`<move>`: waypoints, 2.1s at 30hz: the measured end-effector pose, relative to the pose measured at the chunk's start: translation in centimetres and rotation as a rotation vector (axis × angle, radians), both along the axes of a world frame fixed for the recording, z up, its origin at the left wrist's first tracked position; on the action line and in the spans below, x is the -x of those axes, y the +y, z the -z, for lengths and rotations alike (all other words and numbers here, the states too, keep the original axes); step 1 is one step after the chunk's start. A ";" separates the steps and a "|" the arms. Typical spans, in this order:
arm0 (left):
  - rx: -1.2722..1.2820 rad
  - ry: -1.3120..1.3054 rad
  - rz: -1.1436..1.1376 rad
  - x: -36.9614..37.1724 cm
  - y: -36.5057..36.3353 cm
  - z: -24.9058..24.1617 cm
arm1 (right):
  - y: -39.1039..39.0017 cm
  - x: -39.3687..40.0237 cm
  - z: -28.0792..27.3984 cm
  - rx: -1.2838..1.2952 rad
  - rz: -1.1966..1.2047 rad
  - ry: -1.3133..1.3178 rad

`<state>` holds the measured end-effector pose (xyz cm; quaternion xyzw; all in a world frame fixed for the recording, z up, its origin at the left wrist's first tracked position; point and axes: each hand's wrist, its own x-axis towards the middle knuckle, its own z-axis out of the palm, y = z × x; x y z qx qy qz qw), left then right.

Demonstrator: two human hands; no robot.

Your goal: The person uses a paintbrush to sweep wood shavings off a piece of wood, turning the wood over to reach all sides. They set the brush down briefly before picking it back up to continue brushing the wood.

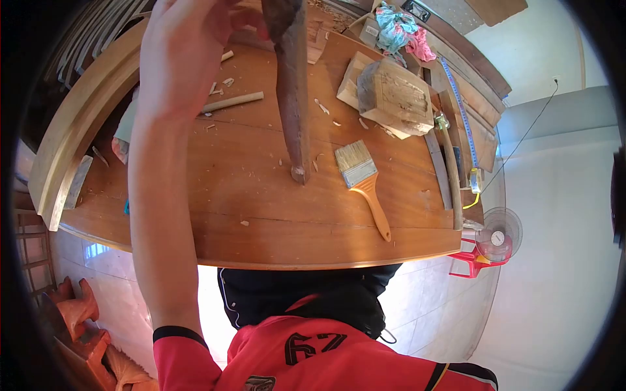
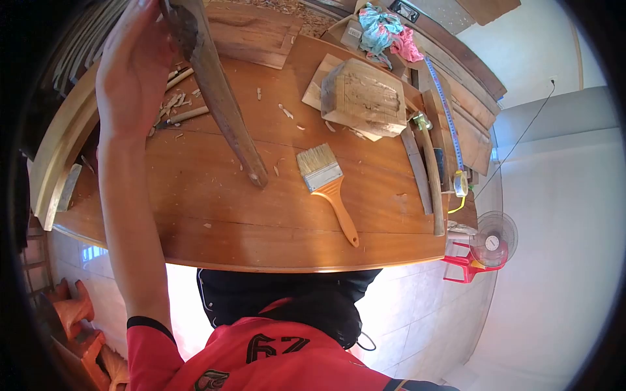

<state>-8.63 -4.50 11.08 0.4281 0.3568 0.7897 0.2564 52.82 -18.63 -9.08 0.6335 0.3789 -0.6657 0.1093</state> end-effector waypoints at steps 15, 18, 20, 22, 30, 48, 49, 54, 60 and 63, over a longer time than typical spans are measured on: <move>-0.084 0.077 -0.274 -0.6 2.3 1.8 | 0.0 -5.0 0.6 0.141 -0.043 -0.082; -0.096 0.050 -0.195 -0.6 1.7 2.1 | 1.3 -10.5 -1.9 0.135 0.060 -0.190; -0.078 -0.076 -0.145 -0.5 1.6 1.7 | 3.8 -12.5 -5.4 -0.032 0.263 -0.291; -0.127 -0.060 0.012 0.6 1.4 2.0 | 6.6 -10.6 -10.1 -0.243 0.380 -0.145; -0.036 0.051 -0.125 1.8 1.8 3.1 | 5.1 3.9 -14.0 -0.683 -0.379 0.750; -0.083 0.029 -0.074 0.4 1.5 2.5 | -3.8 -1.8 2.8 -0.424 0.065 0.084; -0.087 0.036 -0.094 0.5 1.4 2.3 | -3.8 -2.8 3.2 -0.403 0.079 0.094; -0.053 0.058 -0.083 0.5 0.8 2.1 | -4.2 -5.2 3.2 -0.117 0.192 0.567; -0.035 0.037 -0.087 0.1 0.8 1.8 | -3.1 -2.4 1.9 -0.121 0.030 0.581; -0.039 0.028 -0.031 0.1 0.6 2.0 | -3.4 -1.8 2.5 -0.235 0.083 0.594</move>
